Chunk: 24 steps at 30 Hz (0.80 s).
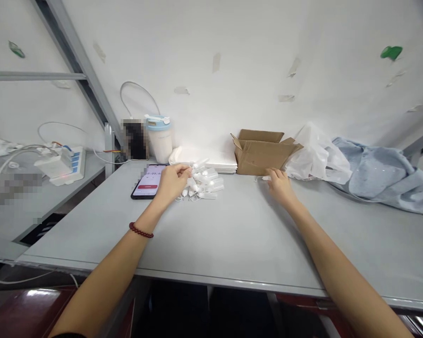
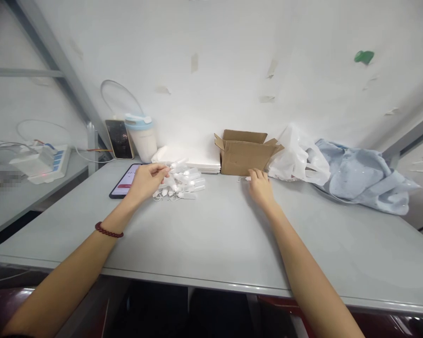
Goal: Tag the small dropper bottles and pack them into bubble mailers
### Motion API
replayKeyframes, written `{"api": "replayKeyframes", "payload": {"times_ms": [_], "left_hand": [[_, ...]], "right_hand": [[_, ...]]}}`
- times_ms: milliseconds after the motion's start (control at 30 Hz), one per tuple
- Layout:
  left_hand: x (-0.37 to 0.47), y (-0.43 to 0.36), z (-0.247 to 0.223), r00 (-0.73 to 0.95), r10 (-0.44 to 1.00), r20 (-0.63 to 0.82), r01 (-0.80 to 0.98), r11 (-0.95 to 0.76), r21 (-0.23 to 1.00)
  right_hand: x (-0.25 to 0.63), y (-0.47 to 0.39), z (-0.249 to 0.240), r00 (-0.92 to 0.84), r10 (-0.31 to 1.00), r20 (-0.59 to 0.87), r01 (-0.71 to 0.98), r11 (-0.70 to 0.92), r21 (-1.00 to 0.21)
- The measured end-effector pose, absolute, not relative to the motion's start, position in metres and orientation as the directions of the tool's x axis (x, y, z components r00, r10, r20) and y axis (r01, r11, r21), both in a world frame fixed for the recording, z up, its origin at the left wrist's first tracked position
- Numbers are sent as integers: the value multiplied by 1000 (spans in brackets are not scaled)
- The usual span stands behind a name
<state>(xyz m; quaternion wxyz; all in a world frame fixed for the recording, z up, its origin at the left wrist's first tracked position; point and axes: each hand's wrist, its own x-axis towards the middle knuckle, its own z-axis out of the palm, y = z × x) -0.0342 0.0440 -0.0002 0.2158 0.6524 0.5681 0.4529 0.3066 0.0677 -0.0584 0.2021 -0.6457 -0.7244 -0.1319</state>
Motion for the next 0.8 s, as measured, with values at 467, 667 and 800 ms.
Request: {"api": "replayKeyframes", "payload": {"times_ms": [467, 667, 800], "left_hand": [[-33, 47, -14, -54, 795, 604, 810, -319, 493], [-10, 27, -12, 128, 863, 489, 652, -444, 614], [3, 18, -17, 355, 912, 208, 501, -373, 781]], "right_hand": [[303, 65, -55, -31, 962, 270, 970, 94, -222], [254, 40, -42, -233, 908, 347, 776, 389, -497], [221, 16, -33, -351, 830, 434, 617, 554, -559]]}}
